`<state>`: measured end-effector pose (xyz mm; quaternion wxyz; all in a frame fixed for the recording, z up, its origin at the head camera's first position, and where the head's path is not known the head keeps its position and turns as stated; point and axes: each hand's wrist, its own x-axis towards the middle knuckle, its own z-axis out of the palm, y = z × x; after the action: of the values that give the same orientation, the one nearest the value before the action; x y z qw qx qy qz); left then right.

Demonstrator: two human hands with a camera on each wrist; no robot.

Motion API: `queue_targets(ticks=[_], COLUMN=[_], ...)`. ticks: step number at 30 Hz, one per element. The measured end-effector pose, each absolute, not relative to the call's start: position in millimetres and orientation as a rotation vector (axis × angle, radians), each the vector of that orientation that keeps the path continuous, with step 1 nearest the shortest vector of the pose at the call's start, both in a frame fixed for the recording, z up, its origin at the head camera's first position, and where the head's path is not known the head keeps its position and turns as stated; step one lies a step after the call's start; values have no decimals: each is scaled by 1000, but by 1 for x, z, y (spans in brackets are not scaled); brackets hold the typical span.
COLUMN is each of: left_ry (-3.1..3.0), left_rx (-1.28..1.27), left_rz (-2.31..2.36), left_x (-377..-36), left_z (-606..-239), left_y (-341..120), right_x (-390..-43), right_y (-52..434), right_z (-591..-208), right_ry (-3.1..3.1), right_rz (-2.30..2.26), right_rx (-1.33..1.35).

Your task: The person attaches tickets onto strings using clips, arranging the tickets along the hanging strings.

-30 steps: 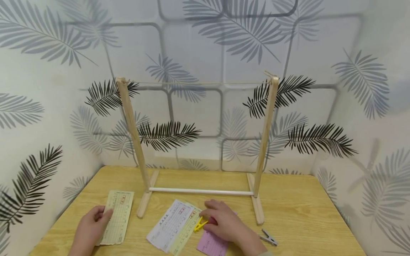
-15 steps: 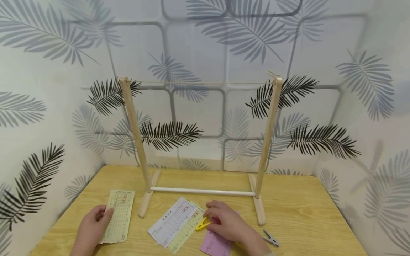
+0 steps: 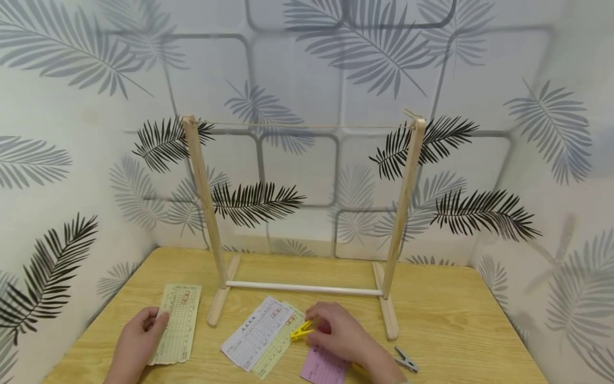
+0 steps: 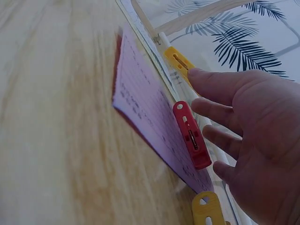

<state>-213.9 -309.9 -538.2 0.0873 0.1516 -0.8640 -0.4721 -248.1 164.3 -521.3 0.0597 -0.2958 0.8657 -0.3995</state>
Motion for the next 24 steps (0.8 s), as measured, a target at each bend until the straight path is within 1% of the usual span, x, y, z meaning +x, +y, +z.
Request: queue_targets(ticks=[9, 18, 24], left_ry=[-2582, -2562, -2537], left_rx=[466, 487, 486], left_rz=[-1400, -1424, -1431], left_x=[-216, -215, -214], left_z=[-540, -541, -540], left_y=[-312, -311, -310], right_x=[-246, -248, -250], right_y=[160, 158, 155], right_z=[-512, -506, -502], right_ry=[2455, 2439, 2478], right_rz=[-1503, -1705, -1734], right_rx=[-581, -488, -436])
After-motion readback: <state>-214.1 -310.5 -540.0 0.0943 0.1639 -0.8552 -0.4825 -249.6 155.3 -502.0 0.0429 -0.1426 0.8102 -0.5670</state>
